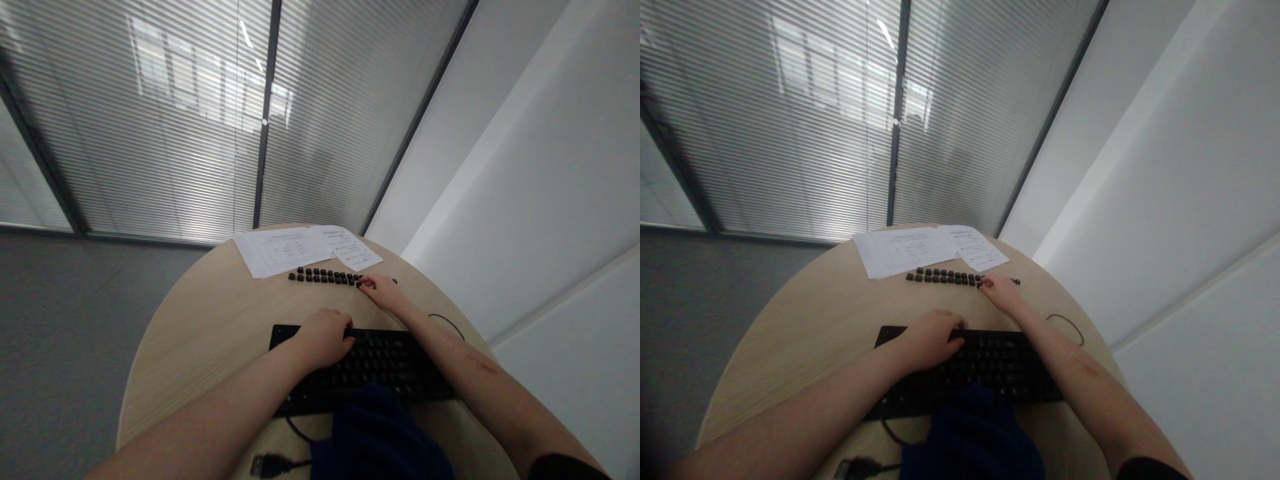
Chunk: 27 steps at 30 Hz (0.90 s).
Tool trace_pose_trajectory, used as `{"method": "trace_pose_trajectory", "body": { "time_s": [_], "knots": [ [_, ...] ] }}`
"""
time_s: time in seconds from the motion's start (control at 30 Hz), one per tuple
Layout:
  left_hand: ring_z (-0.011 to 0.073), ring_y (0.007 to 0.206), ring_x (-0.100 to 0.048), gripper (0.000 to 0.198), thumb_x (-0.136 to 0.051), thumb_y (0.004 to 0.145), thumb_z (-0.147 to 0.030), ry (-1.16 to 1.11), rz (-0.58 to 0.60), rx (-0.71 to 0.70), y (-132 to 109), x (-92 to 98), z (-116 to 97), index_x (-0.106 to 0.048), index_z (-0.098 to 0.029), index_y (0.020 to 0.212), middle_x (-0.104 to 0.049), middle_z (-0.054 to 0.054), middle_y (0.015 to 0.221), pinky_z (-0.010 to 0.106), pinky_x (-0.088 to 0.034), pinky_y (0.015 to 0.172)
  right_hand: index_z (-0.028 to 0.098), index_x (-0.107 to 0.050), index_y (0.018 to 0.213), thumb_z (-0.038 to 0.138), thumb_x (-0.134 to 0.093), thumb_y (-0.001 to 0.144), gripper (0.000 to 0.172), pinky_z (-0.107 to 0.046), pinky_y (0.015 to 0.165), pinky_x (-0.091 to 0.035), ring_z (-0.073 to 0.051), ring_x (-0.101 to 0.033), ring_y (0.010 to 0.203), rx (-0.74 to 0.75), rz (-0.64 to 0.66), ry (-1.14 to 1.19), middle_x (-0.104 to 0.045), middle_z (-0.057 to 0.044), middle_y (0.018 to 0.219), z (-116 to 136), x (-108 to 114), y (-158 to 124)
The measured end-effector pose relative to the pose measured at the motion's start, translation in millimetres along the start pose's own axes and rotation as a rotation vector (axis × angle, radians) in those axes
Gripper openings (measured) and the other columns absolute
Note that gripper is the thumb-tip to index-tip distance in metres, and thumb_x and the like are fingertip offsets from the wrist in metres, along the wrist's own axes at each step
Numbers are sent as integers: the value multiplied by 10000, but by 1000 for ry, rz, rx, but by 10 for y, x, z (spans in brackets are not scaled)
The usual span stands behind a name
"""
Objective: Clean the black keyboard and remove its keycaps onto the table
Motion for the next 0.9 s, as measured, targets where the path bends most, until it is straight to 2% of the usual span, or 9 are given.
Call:
{"method": "trace_pose_trajectory", "body": {
  "time_s": [0.1, 0.27, 0.5, 0.77, 0.9],
  "knots": [
    [298, 985, -645, 288, -569, 852, -357, 1, -4, 0, -5, -12, 1, -698, -199, 1056, -713, 111, 1020, 420, -516, 877, 220, -700, 1162, 316, -633, 878, 307, -306, 839, -498, -202, -694, 911, 6, -22, -9, -763, -44, 1005, 9, 28, -19],
    [295, 978, -645, 277, -566, 852, -358, -1, -10, -1, -11, -15, 10, -692, -207, 1047, -711, 104, 1005, 420, -519, 870, 222, -727, 1052, 302, -654, 858, 222, -292, 810, -500, -203, -696, 903, 8, -24, -28, -767, -33, 972, 59, 61, -10],
    [298, 988, -641, 267, -567, 852, -347, -1, -1, 6, -10, 2, 2, -692, -207, 1043, -707, 110, 1013, 426, -512, 883, 224, -736, 1018, 299, -658, 855, 195, -284, 791, -493, -204, -694, 891, -8, -35, -59, -765, -43, 965, 128, 71, 10],
    [301, 968, -645, 273, -561, 858, -358, 13, -4, -16, -13, 6, -20, -692, -203, 1040, -710, 114, 1000, 422, -519, 849, 241, -699, 1158, 307, -654, 864, 305, -293, 806, -490, -200, -682, 898, 3, -39, -61, -756, -35, 995, 143, 96, 20],
    [299, 969, -647, 281, -559, 861, -357, 20, 3, -10, -20, 11, -21, -694, -200, 1051, -710, 116, 1010, 420, -518, 853, 247, -728, 1131, 294, -666, 853, 289, -291, 802, -490, -205, -682, 895, 27, -13, -71, -761, -36, 979, 185, 78, 54]
  ]
}}
Point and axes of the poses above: each hand's wrist, its own y-axis towards the middle knuckle, its own x-axis out of the back of the hand, z = x × y, the point moved 8 cm from there along y, towards the middle knuckle
